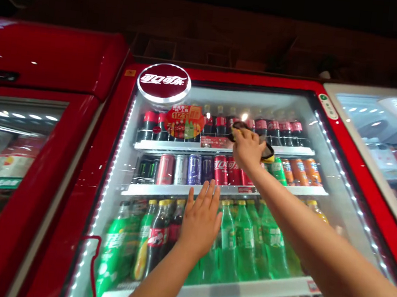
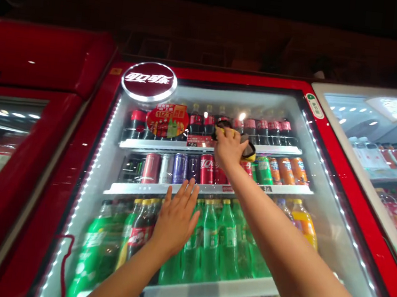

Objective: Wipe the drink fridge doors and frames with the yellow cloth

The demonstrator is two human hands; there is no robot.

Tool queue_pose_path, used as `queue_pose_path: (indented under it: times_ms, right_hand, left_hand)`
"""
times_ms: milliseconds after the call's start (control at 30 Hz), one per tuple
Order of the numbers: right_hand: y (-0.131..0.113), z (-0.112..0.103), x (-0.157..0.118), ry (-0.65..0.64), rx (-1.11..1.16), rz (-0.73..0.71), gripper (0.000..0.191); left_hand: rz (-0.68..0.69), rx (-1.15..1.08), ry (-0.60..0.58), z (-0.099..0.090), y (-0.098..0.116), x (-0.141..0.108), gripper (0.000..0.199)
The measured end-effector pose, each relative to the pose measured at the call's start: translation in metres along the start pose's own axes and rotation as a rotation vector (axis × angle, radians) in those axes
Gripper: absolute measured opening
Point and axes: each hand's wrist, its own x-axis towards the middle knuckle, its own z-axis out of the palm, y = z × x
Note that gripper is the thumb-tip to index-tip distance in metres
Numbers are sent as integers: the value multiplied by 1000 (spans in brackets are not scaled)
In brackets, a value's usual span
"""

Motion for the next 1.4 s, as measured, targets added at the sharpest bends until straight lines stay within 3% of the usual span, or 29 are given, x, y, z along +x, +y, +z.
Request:
queue_pose_path:
  times_ms: [100, 167, 233, 333, 433, 567, 667, 800, 867, 967, 1067, 1133, 1233, 1333, 1400]
  right_hand:
    - [-3, 3, 3, -50, 48, -226, 51]
    - [11, 1, 19, -64, 59, -275, 51]
    - [35, -4, 32, -49, 35, -211, 52]
    - [61, -10, 29, 10, -8, 34, 55]
    - [51, -7, 7, 9, -28, 161, 57]
    - [19, 1, 8, -83, -50, -82, 57]
    - [29, -4, 31, -93, -67, -157, 55]
    - [64, -13, 37, -16, -97, 120, 56]
    - [66, -13, 26, -6, -116, 213, 59]
    - [49, -6, 16, -51, -124, 57, 60]
    - [41, -2, 32, -75, -112, -133, 58]
    - [55, -6, 50, -79, -105, -160, 57]
    - [98, -17, 71, -78, -91, -76, 56]
    - [133, -21, 70, -27, -76, 108, 56]
    - [139, -19, 62, -13, -78, 122, 57]
  left_hand:
    - [-30, 2, 6, 4, 12, 6, 68]
    - [-41, -4, 4, 5, 15, 10, 69]
    - [-36, -17, 6, 5, 14, 13, 72]
    - [-38, -35, 22, 3, 10, 13, 74]
    - [-25, -59, 38, 1, 7, 15, 71]
    - [16, -82, 73, 3, 10, 27, 67]
    - [37, -106, 89, 5, 14, 37, 65]
    - [46, -164, 74, 8, 19, 38, 62]
    - [52, -184, 71, 9, 21, 37, 62]
    - [71, -185, 89, 11, 26, 41, 62]
    - [77, -165, 116, 13, 35, 50, 61]
    - [73, -142, 126, 16, 43, 55, 62]
    - [59, -91, 139, 20, 57, 60, 64]
    - [46, -52, 157, 24, 73, 65, 64]
    - [41, -41, 168, 26, 86, 73, 63]
